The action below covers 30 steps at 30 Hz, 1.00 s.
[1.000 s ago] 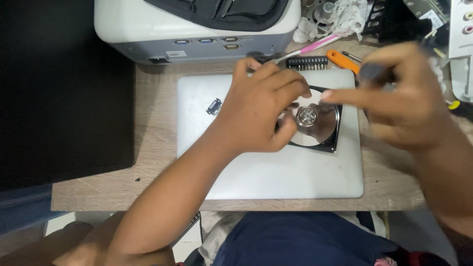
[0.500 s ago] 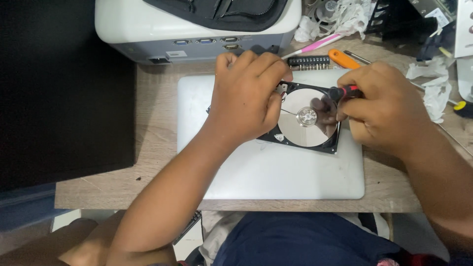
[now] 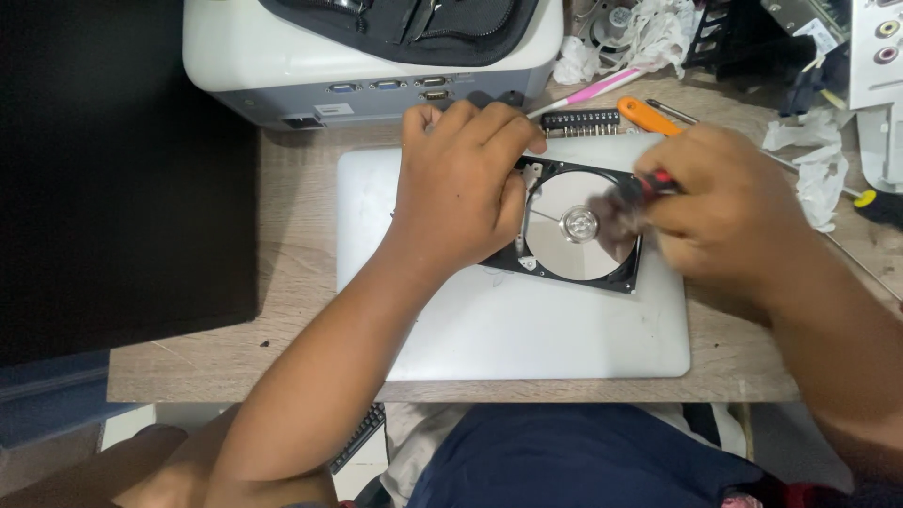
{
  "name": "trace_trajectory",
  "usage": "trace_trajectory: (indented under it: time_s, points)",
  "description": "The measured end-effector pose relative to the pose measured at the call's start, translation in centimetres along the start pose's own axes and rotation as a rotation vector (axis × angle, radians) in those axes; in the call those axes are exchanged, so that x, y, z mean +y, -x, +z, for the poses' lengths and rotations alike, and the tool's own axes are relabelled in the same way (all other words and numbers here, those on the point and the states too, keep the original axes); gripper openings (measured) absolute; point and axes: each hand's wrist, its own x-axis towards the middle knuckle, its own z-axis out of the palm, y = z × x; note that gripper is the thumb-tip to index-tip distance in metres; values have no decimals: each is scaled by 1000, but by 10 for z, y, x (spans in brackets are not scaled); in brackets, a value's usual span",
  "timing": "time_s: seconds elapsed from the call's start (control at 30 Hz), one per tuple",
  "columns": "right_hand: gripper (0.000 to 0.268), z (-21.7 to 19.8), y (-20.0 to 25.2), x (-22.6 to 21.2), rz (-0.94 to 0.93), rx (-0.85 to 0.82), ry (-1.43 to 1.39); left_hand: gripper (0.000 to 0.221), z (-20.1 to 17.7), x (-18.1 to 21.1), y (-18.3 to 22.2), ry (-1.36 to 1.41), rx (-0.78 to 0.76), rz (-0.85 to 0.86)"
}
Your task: Disassembling a hard drive by removing internal screws and components using a precision screwdriver.
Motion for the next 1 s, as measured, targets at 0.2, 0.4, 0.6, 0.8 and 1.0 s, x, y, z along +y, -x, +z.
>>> trace_trajectory:
  time_s: [0.2,0.4,0.6,0.8,1.0]
  points:
    - [16,0,1,7,-10,115,-55,31,0,-1,0,1,-7,-6]
    - [34,12,6,13,9,-14,132,32,2,-5,1,20,-72,10]
    - [36,10,3,8,-39,-36,143,36,7,-14,2,72,-108,-48]
    - [24,5,5,6,-34,106,-156,35,2,-9,1,62,-96,-61]
    - [24,8,7,5,2,173,-50,35,1,-8,-1,53,-61,-81]
